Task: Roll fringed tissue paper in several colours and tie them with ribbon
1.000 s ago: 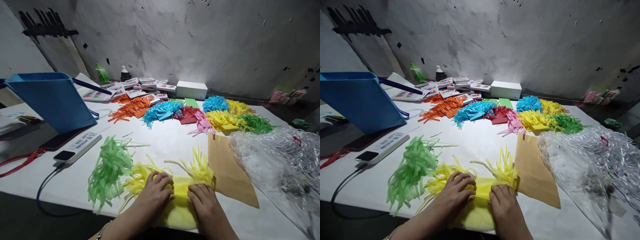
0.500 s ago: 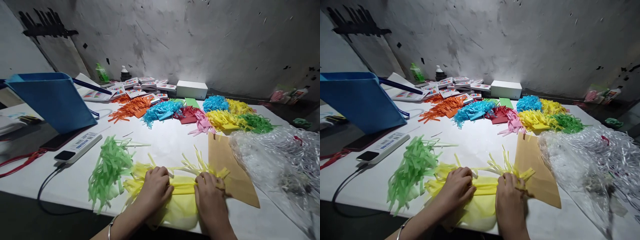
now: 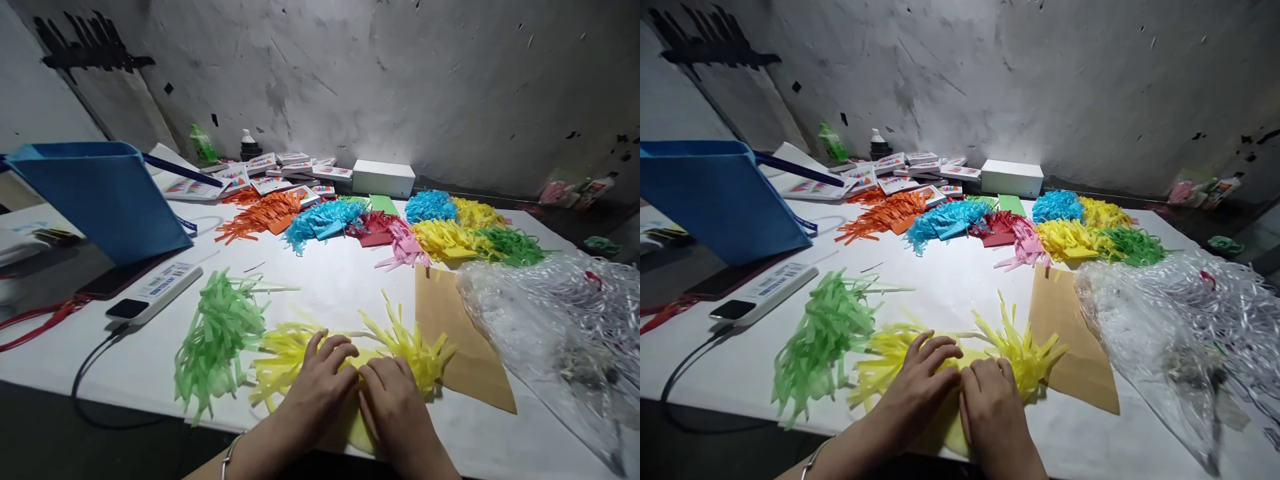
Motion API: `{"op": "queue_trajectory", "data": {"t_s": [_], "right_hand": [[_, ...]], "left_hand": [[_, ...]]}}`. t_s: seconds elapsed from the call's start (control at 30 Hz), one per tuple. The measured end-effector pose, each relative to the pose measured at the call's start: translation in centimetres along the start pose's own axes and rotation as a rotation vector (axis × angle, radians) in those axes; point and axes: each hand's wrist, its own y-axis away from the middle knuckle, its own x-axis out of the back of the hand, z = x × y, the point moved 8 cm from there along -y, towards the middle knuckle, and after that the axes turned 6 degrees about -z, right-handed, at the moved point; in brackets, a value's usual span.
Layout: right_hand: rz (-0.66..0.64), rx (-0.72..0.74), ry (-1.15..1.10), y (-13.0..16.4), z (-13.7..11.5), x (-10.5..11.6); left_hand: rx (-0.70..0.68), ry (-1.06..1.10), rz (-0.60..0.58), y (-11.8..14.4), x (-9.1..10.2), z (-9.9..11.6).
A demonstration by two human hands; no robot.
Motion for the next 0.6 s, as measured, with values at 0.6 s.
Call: {"op": "queue_trajectory", "data": {"t_s": [0.6], "right_hand": [[0.036,-0.370,-0.054,3.4,3.3,0.9]], "left_hand": [[0.324,-0.085,-0.446,-0.6,-1.5,-1.6]]}}
